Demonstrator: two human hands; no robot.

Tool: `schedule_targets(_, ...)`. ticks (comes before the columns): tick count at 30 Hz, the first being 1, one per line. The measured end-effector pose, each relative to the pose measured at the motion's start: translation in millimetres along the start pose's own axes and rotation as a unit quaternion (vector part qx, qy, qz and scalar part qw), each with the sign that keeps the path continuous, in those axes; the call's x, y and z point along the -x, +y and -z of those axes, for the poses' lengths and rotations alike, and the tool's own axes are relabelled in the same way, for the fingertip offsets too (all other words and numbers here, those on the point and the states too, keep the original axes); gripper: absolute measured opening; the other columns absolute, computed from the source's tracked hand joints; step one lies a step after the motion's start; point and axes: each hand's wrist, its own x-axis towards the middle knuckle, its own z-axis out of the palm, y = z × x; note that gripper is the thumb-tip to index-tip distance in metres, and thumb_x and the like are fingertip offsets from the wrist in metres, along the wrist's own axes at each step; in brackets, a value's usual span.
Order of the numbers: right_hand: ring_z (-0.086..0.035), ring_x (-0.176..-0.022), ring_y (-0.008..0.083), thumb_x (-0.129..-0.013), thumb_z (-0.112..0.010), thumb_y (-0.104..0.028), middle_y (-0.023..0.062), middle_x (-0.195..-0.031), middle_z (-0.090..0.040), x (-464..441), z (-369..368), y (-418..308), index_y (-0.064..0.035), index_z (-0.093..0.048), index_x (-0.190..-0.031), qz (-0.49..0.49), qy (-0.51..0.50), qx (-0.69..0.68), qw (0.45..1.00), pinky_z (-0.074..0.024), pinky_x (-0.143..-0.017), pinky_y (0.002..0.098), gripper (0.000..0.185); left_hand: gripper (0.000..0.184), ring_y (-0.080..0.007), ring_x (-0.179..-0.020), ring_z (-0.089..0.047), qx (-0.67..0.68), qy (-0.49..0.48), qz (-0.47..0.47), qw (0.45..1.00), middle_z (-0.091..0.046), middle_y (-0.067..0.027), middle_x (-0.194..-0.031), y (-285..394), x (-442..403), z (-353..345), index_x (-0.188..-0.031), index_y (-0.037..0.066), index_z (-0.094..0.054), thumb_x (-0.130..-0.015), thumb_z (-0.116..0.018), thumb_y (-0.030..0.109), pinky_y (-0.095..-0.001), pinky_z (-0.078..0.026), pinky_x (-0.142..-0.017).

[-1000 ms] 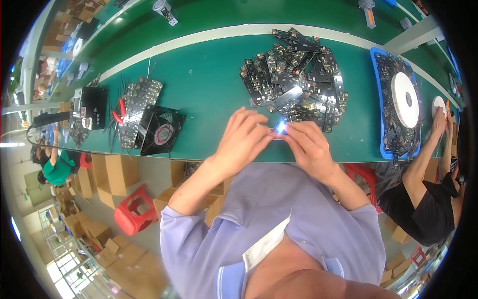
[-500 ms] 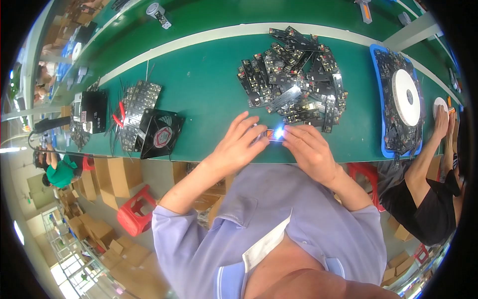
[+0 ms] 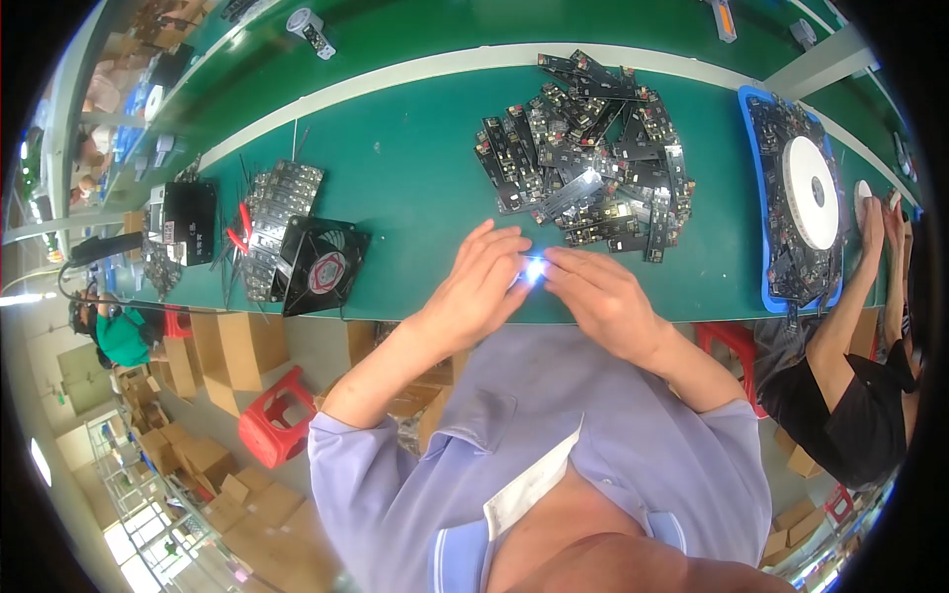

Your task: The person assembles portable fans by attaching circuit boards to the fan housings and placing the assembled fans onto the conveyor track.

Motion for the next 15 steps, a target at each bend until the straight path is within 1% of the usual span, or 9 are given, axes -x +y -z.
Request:
schedule_targets(2,-0.072,-0.117,0.0386,-0.089,-0.076,0.000,0.0230,-0.129,-0.073,-4,-4,-1,0.0062,-0.073,-0.124,0.006,-0.018,0.026,0.999,-0.0599,-0.100,0.0460,0.036,0.032,-0.0396,-0.132,-0.063,-0.007,-0.024,0.014,1.000,-0.067,-0.0182,-0.132,2,-4,5,-0.116,0.000,-0.068,-0.089,-0.084,0.006,-0.0612,-0.044,-0.119)
schedule_targets(4,-0.072,-0.117,0.0387,-0.088,-0.074,0.001,0.0234,-0.130,-0.073,-6,-8,-2,0.0070,-0.072,-0.125,0.014,-0.013,0.017,1.000,-0.0596,-0.101,0.0464,0.038,0.034,-0.0400,-0.133,-0.062,-0.013,-0.053,0.015,0.998,-0.067,-0.0192,-0.133,1,-6,11,-0.118,-0.001,-0.068,-0.089,-0.084,0.005,-0.0607,-0.044,-0.120)
schedule_targets(7,-0.072,-0.118,0.0383,-0.087,-0.073,0.000,0.0238,-0.131,-0.072,-1,-8,3,0.0075,-0.071,-0.126,0.026,-0.009,0.032,0.999,-0.0591,-0.103,0.0466,0.040,0.034,-0.0411,-0.134,-0.062,-0.027,-0.060,0.022,0.998,-0.066,-0.0201,-0.135,5,-6,8,-0.119,-0.001,-0.069,-0.089,-0.083,0.005,-0.0612,-0.044,-0.119)
schedule_targets(8,-0.072,-0.118,0.0381,-0.087,-0.074,0.000,0.0239,-0.132,-0.072,3,-7,5,0.0075,-0.071,-0.127,0.029,-0.009,0.041,0.999,-0.0588,-0.103,0.0467,0.040,0.033,-0.0408,-0.131,-0.063,-0.025,-0.040,0.002,0.999,-0.067,-0.0196,-0.132,8,-9,9,-0.118,-0.001,-0.069,-0.088,-0.083,0.005,-0.0605,-0.046,-0.117)
schedule_targets(10,-0.074,-0.114,0.0388,-0.089,-0.075,0.002,0.0233,-0.126,-0.074,1,0,3,0.0071,-0.073,-0.123,0.000,0.013,-0.017,1.000,-0.0603,-0.101,0.0472,0.035,0.033,-0.0404,-0.126,-0.066,-0.019,-0.004,-0.041,0.999,-0.070,-0.0186,-0.127,12,-16,16,-0.117,0.000,-0.071,-0.088,-0.084,0.006,-0.0592,-0.049,-0.114)
schedule_targets(12,-0.075,-0.110,0.0398,-0.089,-0.077,0.003,0.0228,-0.123,-0.076,-15,23,5,0.0064,-0.074,-0.121,-0.038,0.038,-0.086,0.995,-0.0611,-0.099,0.0477,0.032,0.030,-0.0372,-0.116,-0.071,-0.034,0.107,-0.094,0.989,-0.074,-0.0165,-0.116,18,-19,33,-0.116,0.000,-0.072,-0.087,-0.083,0.004,-0.0553,-0.055,-0.106)
schedule_targets(13,-0.076,-0.106,0.0413,-0.090,-0.078,0.003,0.0232,-0.118,-0.077,-35,43,14,0.0057,-0.076,-0.117,0.005,0.086,-0.027,0.996,-0.0618,-0.096,0.0489,0.027,0.030,-0.0349,-0.111,-0.072,-0.022,0.161,-0.079,0.984,-0.075,-0.0158,-0.112,13,-15,35,-0.116,0.001,-0.073,-0.087,-0.082,0.003,-0.0535,-0.056,-0.102)
schedule_targets(14,-0.075,-0.107,0.0428,-0.089,-0.080,0.000,0.0252,-0.118,-0.076,-59,65,26,0.0057,-0.075,-0.116,-0.031,0.085,-0.005,0.996,-0.0616,-0.097,0.0486,0.028,0.030,-0.0325,-0.106,-0.073,-0.011,0.213,-0.057,0.975,-0.076,-0.0151,-0.107,6,-10,33,-0.116,0.001,-0.073,-0.087,-0.081,0.002,-0.0518,-0.057,-0.097)
schedule_targets(15,-0.074,-0.107,0.0445,-0.090,-0.079,0.000,0.0264,-0.117,-0.076,-89,76,45,0.0044,-0.075,-0.118,-0.071,0.160,-0.015,0.985,-0.0611,-0.095,0.0481,0.029,0.029,-0.0329,-0.109,-0.072,0.020,0.233,-0.006,0.972,-0.075,-0.0164,-0.114,-3,-8,23,-0.118,0.001,-0.072,-0.090,-0.080,0.002,-0.0495,-0.056,-0.098)
